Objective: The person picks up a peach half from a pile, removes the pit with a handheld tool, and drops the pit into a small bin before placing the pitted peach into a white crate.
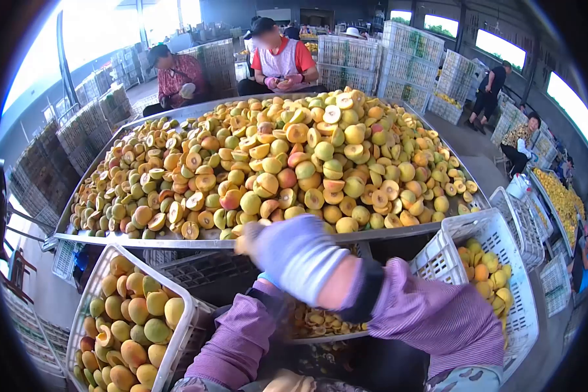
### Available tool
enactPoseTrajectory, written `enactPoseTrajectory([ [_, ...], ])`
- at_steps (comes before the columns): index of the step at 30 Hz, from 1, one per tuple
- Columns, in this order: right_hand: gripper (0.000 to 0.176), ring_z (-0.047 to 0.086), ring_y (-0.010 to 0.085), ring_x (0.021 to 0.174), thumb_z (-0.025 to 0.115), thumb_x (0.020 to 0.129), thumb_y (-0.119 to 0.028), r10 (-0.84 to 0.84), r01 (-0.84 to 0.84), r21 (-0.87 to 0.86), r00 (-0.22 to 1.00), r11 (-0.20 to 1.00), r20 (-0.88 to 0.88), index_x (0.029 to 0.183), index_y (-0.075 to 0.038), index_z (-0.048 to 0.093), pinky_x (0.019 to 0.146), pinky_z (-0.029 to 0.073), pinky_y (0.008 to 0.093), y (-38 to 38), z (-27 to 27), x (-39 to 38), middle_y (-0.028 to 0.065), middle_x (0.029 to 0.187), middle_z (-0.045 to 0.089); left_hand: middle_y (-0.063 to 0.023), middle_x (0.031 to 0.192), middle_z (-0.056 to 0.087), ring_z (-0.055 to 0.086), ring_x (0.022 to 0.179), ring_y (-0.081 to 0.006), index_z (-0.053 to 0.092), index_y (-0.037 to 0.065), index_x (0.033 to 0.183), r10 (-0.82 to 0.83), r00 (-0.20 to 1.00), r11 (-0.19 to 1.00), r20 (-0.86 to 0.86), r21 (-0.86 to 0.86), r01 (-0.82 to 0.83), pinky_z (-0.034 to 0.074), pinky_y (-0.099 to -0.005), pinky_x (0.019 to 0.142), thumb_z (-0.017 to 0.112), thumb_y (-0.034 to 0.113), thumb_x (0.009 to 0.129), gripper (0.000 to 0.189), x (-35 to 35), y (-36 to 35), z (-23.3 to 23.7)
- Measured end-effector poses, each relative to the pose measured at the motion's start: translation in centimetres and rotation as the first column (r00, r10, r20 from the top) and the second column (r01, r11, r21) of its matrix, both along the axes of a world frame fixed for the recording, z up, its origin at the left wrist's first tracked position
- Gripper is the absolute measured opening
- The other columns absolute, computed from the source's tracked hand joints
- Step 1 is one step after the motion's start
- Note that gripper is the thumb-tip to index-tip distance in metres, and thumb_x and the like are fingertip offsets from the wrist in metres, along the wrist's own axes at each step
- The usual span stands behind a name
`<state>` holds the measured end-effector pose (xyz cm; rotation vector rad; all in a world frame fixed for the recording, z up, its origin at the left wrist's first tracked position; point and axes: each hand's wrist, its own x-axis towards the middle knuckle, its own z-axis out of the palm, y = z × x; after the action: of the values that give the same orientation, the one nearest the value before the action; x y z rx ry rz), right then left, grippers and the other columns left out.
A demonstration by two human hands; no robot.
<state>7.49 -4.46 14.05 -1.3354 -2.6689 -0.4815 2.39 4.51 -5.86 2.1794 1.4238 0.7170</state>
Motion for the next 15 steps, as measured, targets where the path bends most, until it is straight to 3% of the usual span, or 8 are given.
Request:
enactPoseTrajectory([
  [1, 0.019, 0.065, 0.0259, 0.056, 0.057, 0.088, -0.021, -0.117, 0.119, 0.018, 0.991, 0.993, -0.068, 0.099, -0.007, 0.053, 0.046, 0.048, 0.0393, 0.1, -0.9, 2.4, 0.0092, 0.062, 0.062, -0.0166, 0.103, 0.064, 0.062, 0.099, -0.0318, 0.065, 0.013, 0.106, 0.005, 1.0, 0.996, 0.022, 0.086, -0.007, 0.048, -0.0423, 0.087, 0.059, 0.028, 0.08, 0.031, 0.3, 0.9, -2.8],
  [2, 0.022, 0.064, 0.0303, 0.056, 0.06, 0.086, -0.025, -0.089, 0.085, -0.028, 0.967, 0.996, -0.237, 0.1, -0.009, 0.052, 0.048, 0.049, 0.0416, 0.1, -1.6, 5.1, 0.0141, 0.059, 0.059, -0.0176, 0.107, 0.064, 0.061, 0.102, -0.0308, 0.064, 0.014, 0.108, 0.009, 0.999, 0.986, 0.043, 0.169, -0.016, 0.047, -0.0425, 0.09, 0.059, 0.029, 0.079, 0.033, 0.5, 1.5, -4.0],
  [3, 0.027, 0.064, 0.0352, 0.061, 0.065, 0.084, -0.026, -0.23, 0.199, -0.12, 0.901, 0.973, -0.368, 0.102, -0.01, 0.052, 0.05, 0.049, 0.0455, -0.6, -2.3, 7.2, 0.0154, 0.062, 0.058, -0.0167, 0.104, 0.064, 0.06, 0.102, -0.0325, 0.063, 0.014, 0.108, 0.032, 0.999, 0.999, -0.011, -0.003, -0.032, 0.048, -0.0434, 0.088, 0.06, 0.029, 0.078, 0.034, -0.3, -0.9, 2.0],
  [4, 0.031, 0.063, 0.0393, 0.067, 0.067, 0.082, -0.024, -0.336, 0.247, -0.237, 0.795, 0.94, -0.505, 0.103, -0.007, 0.053, 0.055, 0.049, 0.0468, -1.5, -2.9, 8.7, 0.0169, 0.068, 0.06, -0.0166, 0.103, 0.063, 0.06, 0.1, -0.0339, 0.062, 0.013, 0.11, 0.028, 0.996, 0.995, 0.083, 0.089, -0.036, 0.048, -0.0433, 0.088, 0.063, 0.028, 0.077, 0.036, -0.5, -0.9, 2.1],
  [8, 0.033, 0.061, 0.0429, 0.066, 0.067, 0.083, -0.024, -0.419, 0.27, -0.323, 0.66, 0.907, -0.624, 0.101, -0.004, 0.048, 0.056, 0.049, 0.0495, -3.6, -8.7, 14.8, 0.0218, 0.067, 0.06, -0.0141, 0.112, 0.062, 0.059, 0.102, -0.0353, 0.063, 0.014, 0.112, 0.272, 0.936, 0.917, 0.222, 0.235, -0.322, 0.048, -0.0425, 0.088, 0.065, 0.026, 0.078, 0.036, -2.8, 1.7, 4.6],
  [10, 0.031, 0.062, 0.0441, 0.07, 0.068, 0.084, -0.021, -0.511, 0.272, -0.437, 0.547, 0.858, -0.663, 0.1, -0.003, 0.049, 0.058, 0.05, 0.049, -4.1, -10.7, 16.5, 0.0236, 0.07, 0.06, -0.0147, 0.113, 0.062, 0.059, 0.103, -0.0354, 0.061, 0.014, 0.117, 0.412, 0.902, 0.842, 0.127, 0.326, -0.431, 0.048, -0.0426, 0.09, 0.065, 0.028, 0.078, 0.041, -4.5, 4.9, 5.0],
  [12, 0.03, 0.062, 0.0446, 0.072, 0.067, 0.084, -0.021, -0.495, 0.229, -0.442, 0.482, 0.867, -0.723, 0.1, -0.003, 0.049, 0.058, 0.05, 0.0488, -4.1, -12.0, 17.8, 0.0239, 0.072, 0.061, -0.0163, 0.115, 0.062, 0.059, 0.106, -0.036, 0.056, 0.014, 0.125, 0.415, 0.91, 0.864, -0.01, 0.317, -0.391, 0.047, -0.0429, 0.092, 0.066, 0.034, 0.078, 0.052, -6.2, 8.4, 5.6],
  [15, 0.03, 0.062, 0.0428, 0.068, 0.067, 0.084, -0.021, -0.513, 0.242, -0.454, 0.472, 0.858, -0.717, 0.1, -0.003, 0.049, 0.057, 0.05, 0.0469, -3.9, -13.9, 19.7, 0.022, 0.069, 0.061, -0.0182, 0.122, 0.059, 0.058, 0.113, -0.0338, 0.044, 0.013, 0.138, 0.367, 0.855, 0.927, -0.366, 0.068, -0.368, 0.046, -0.0426, 0.096, 0.064, 0.043, 0.075, 0.073, -6.4, 12.6, 7.9],
])
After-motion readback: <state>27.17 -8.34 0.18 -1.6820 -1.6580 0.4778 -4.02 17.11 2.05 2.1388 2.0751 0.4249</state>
